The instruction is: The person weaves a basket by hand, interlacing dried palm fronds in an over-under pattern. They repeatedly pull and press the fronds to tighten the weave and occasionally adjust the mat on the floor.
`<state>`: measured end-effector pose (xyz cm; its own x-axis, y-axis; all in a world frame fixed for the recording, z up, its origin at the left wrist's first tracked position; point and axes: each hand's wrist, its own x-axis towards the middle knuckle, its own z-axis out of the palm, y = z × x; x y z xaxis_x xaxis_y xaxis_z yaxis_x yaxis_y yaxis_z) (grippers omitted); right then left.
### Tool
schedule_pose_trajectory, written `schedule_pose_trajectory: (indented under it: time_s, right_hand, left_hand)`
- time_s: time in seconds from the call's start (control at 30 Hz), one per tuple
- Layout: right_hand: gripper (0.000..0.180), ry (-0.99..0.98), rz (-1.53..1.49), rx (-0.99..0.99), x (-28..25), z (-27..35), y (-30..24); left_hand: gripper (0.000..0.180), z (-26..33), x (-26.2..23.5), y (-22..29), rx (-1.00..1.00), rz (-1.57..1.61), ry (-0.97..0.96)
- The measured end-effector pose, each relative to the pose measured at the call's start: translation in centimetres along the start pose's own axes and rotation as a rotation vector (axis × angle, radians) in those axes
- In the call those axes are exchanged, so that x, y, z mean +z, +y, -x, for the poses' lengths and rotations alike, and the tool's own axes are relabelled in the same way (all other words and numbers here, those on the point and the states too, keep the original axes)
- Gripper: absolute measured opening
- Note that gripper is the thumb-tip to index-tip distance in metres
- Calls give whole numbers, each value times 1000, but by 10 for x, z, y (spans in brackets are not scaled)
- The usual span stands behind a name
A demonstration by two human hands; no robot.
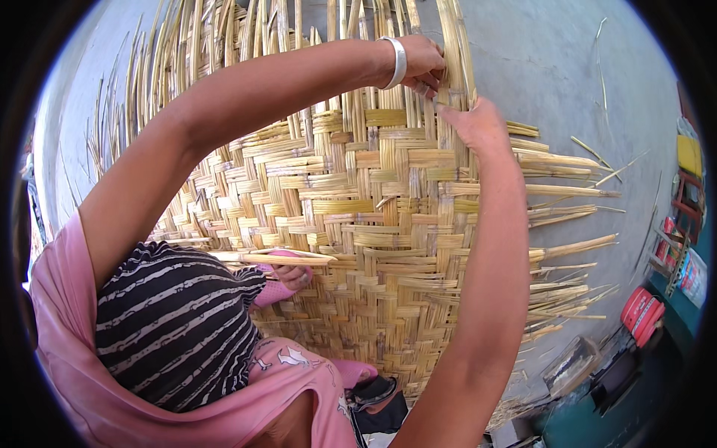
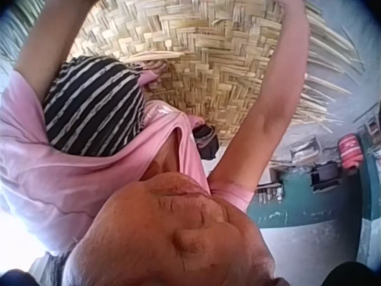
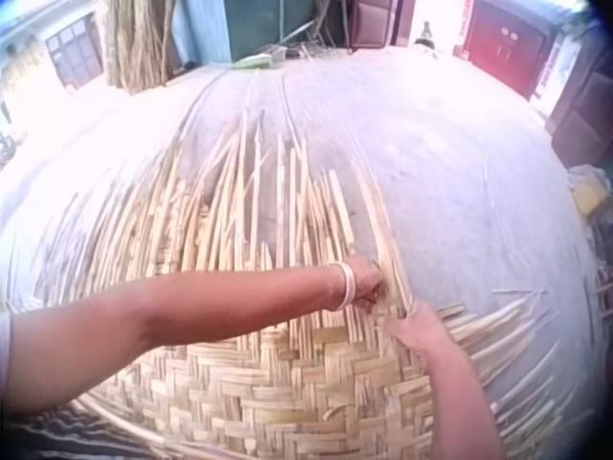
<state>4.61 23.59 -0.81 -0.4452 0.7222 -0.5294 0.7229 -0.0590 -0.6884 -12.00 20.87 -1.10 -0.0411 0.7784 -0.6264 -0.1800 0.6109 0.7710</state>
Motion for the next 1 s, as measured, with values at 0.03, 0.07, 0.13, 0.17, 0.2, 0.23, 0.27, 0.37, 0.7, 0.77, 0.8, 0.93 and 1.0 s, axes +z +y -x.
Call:
schedule_pose_trajectory:
  time_s: [0.03, 0.07, 0.13, 0.17, 0.2, 0.23, 0.27, 0.37, 0.7, 0.77, 0.8, 0.93, 1.0]
  right_hand:
    - [37, 36, 82, -8, -1, 0, 0]
    - [38, 117, 207, 35, -1, 3, 1]
    - [40, 264, 449, 109, 6, 20, -24]
    - [39, 307, 455, 120, 7, 26, -30]
    - [38, 349, 459, 116, 9, 34, -41]
    - [38, 392, 466, 109, 11, 38, -51]
    - [36, 414, 476, 105, 14, 40, -58]
    - [33, 508, 501, 162, 7, 47, -54]
    - [36, 638, 467, 146, 12, 59, -62]
    - [36, 666, 472, 146, 13, 59, -59]
    - [37, 678, 469, 137, 14, 60, -59]
    - [38, 709, 468, 138, 16, 64, -62]
    - [37, 728, 460, 157, 16, 67, -61]
  left_hand:
    - [19, -7, 7, 1, -4, -3, 3]
    - [18, -12, 14, 2, -8, -5, 5]
    - [16, -13, 21, 7, -19, 57, 6]
    - [17, -12, 24, 8, -9, 14, -63]
    - [17, -13, 25, 9, 8, -32, -119]
    - [18, -17, 25, 8, 29, -74, -172]
    - [18, -26, 22, 2, 61, -136, -254]
    - [16, -25, 35, 11, 517, -1166, -342]
    - [7, -40, 38, 9, 49, -687, -420]
    - [6, -42, 39, 8, 36, -659, -425]
    - [5, -40, 41, 10, 45, -631, -422]
    - [6, -22, 34, 9, 235, -533, -377]
    - [13, -12, 33, 8, 261, -433, -400]
